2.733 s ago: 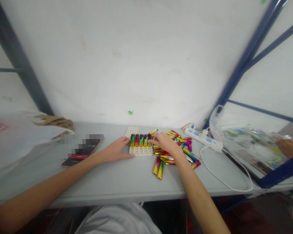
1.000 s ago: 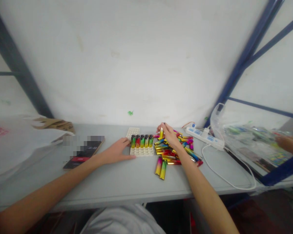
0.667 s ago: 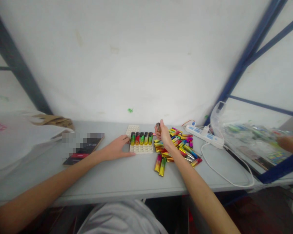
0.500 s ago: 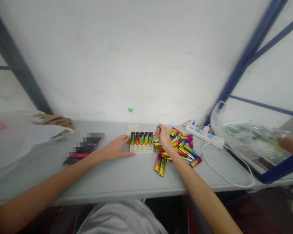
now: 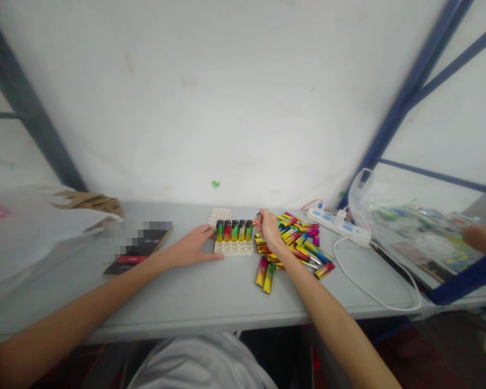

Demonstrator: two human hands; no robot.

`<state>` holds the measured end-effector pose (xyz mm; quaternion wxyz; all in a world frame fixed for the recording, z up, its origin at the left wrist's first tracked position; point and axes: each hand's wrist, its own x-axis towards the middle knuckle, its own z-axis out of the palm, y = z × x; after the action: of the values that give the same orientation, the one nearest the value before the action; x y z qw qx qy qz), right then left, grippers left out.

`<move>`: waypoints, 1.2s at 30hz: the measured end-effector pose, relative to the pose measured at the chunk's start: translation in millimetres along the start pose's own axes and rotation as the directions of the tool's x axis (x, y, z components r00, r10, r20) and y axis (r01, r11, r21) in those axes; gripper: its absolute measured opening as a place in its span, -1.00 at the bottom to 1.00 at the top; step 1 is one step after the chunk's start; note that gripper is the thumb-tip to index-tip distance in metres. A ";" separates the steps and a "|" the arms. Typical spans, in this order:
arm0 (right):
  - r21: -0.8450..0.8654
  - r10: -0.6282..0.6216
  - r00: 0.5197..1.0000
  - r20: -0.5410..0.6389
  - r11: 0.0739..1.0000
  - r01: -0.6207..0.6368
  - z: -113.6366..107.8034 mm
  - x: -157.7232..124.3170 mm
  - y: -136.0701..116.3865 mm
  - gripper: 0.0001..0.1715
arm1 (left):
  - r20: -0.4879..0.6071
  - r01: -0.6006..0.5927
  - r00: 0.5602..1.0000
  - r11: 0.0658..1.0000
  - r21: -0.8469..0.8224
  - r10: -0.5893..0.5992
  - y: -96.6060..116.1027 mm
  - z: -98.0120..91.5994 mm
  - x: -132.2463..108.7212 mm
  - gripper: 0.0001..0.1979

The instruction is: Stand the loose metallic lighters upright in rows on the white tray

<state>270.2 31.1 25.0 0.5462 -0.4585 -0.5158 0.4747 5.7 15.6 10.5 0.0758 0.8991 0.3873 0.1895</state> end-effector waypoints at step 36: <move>-0.704 -0.374 0.796 0.476 0.380 0.600 35.9 -30.3 -1.9 -0.74 | -0.074 -0.028 0.997 0.993 -0.113 0.020 3.8 6.5 1.7 -0.40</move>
<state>233.9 1.2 24.7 0.3116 -0.4248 -0.8490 0.0399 11.9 14.3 6.1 0.1105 0.8903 0.3675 0.2450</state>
